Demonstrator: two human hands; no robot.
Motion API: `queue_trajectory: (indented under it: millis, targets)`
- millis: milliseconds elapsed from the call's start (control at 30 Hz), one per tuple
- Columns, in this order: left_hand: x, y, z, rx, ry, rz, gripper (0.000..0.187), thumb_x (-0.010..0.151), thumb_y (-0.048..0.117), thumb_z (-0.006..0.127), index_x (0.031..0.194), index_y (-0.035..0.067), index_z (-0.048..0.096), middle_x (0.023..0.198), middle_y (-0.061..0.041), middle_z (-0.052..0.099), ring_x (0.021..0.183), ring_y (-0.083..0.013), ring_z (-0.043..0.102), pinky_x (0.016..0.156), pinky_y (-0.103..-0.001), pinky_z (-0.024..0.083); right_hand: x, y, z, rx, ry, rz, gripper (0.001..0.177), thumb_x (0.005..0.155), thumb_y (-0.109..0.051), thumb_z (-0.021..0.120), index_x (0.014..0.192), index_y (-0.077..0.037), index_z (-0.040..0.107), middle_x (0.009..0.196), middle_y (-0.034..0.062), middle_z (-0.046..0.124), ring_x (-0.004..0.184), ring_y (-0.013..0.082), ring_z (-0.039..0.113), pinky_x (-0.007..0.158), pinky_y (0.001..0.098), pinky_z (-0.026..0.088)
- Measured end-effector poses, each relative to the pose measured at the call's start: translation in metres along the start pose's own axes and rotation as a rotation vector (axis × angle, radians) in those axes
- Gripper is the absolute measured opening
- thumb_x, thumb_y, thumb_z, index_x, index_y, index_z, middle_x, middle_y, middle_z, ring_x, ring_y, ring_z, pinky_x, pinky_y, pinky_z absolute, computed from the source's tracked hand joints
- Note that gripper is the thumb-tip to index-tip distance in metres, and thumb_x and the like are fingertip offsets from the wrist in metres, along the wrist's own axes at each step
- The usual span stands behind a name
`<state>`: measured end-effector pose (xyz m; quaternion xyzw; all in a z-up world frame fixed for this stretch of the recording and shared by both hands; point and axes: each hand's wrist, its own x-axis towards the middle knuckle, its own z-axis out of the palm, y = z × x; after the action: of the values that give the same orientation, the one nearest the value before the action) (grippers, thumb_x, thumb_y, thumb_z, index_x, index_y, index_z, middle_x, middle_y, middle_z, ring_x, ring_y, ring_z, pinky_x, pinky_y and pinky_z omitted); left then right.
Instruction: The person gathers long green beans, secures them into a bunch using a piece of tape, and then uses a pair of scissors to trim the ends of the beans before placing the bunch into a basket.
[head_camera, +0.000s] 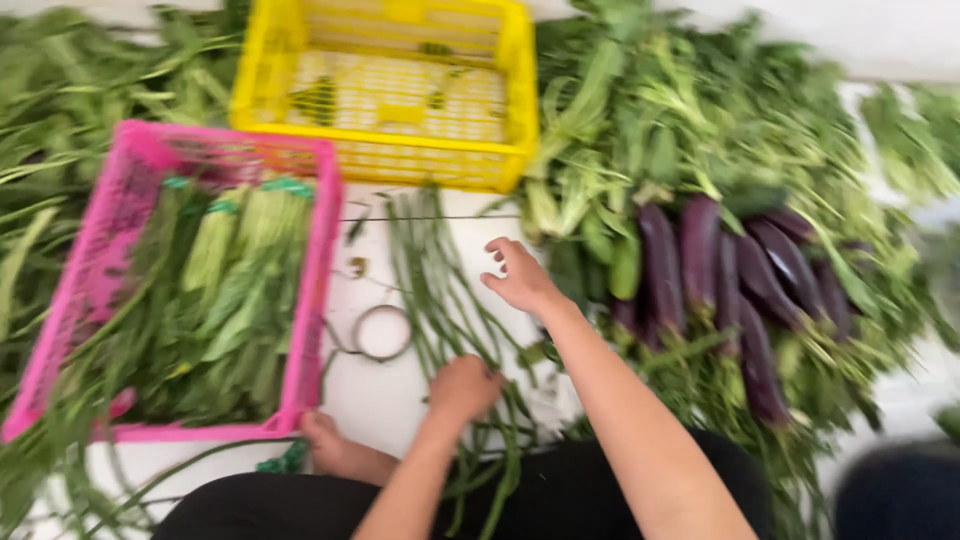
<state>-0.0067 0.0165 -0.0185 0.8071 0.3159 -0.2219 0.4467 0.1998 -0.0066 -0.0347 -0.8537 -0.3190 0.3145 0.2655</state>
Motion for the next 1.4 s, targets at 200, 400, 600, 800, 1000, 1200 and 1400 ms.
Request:
queue_trajectory:
  millis: [200,400,600,800,1000,1200,1400]
  targets:
    - [-0.008,0.005,-0.006,-0.052,0.088,0.091,0.038,0.094,0.032,0.059,0.104,0.003,0.081,0.101,-0.021,0.078,0.109,-0.0440,0.071,0.093,-0.051,0.054,-0.092,0.056,-0.082,-0.119,-0.099,-0.131,0.038,0.087,-0.025,0.071,0.121,-0.009,0.067,0.112,0.0219,0.071,0.106,0.0435,0.070,0.089,0.0507,0.057]
    - [-0.004,-0.004,0.008,0.016,0.266,0.246,0.038,0.096,0.035,0.059,0.096,0.003,0.080,0.093,-0.022,0.077,0.101,-0.0467,0.070,0.091,-0.056,0.053,-0.223,0.129,-0.153,-0.190,-0.008,0.109,0.035,0.092,-0.027,0.069,0.124,-0.014,0.067,0.110,0.0161,0.077,0.109,0.0406,0.070,0.090,0.0521,0.056]
    - [0.004,-0.030,0.027,0.070,0.353,0.238,0.042,0.097,0.042,0.061,0.071,0.012,0.073,0.061,-0.008,0.069,0.073,-0.0332,0.071,0.079,-0.041,0.054,-0.332,0.238,-0.150,-0.251,0.010,0.458,0.028,0.090,-0.028,0.070,0.114,-0.014,0.074,0.105,0.0126,0.079,0.108,0.0381,0.072,0.093,0.0492,0.056]
    - [-0.047,-0.020,0.020,-0.067,0.391,0.214,0.043,0.097,0.036,0.065,0.064,0.009,0.068,0.050,-0.009,0.064,0.060,-0.0294,0.065,0.074,-0.038,0.053,-0.394,0.266,-0.116,-0.197,-0.005,0.635,0.039,0.081,-0.035,0.081,0.115,-0.021,0.068,0.096,0.0046,0.081,0.104,0.0300,0.075,0.091,0.0460,0.059]
    - [-0.121,-0.013,-0.031,-0.022,0.360,0.118,0.054,0.102,0.038,0.058,0.061,0.004,0.066,0.056,-0.007,0.066,0.060,-0.0174,0.059,0.071,-0.032,0.044,-0.390,0.252,-0.112,-0.221,0.038,0.652,0.011,0.097,-0.020,0.066,0.103,-0.012,0.065,0.095,0.0128,0.073,0.087,0.0357,0.069,0.070,0.0478,0.051]
    - [-0.170,-0.082,-0.055,0.099,0.551,0.209,0.049,0.101,0.032,0.062,0.062,0.005,0.052,0.056,-0.005,0.048,0.061,-0.0169,0.042,0.064,-0.033,0.037,-0.404,0.224,-0.121,-0.375,-0.007,0.730,0.019,0.094,-0.027,0.067,0.111,-0.017,0.068,0.116,0.0116,0.072,0.107,0.0379,0.068,0.082,0.0506,0.054]
    - [-0.162,-0.099,-0.051,0.060,0.541,0.109,0.048,0.102,0.035,0.061,0.064,0.006,0.070,0.054,-0.004,0.068,0.056,-0.0159,0.060,0.066,-0.030,0.046,-0.399,0.217,-0.116,-0.415,0.021,0.675,0.018,0.100,-0.026,0.060,0.101,-0.017,0.076,0.096,0.0094,0.075,0.087,0.0368,0.070,0.070,0.0487,0.055]
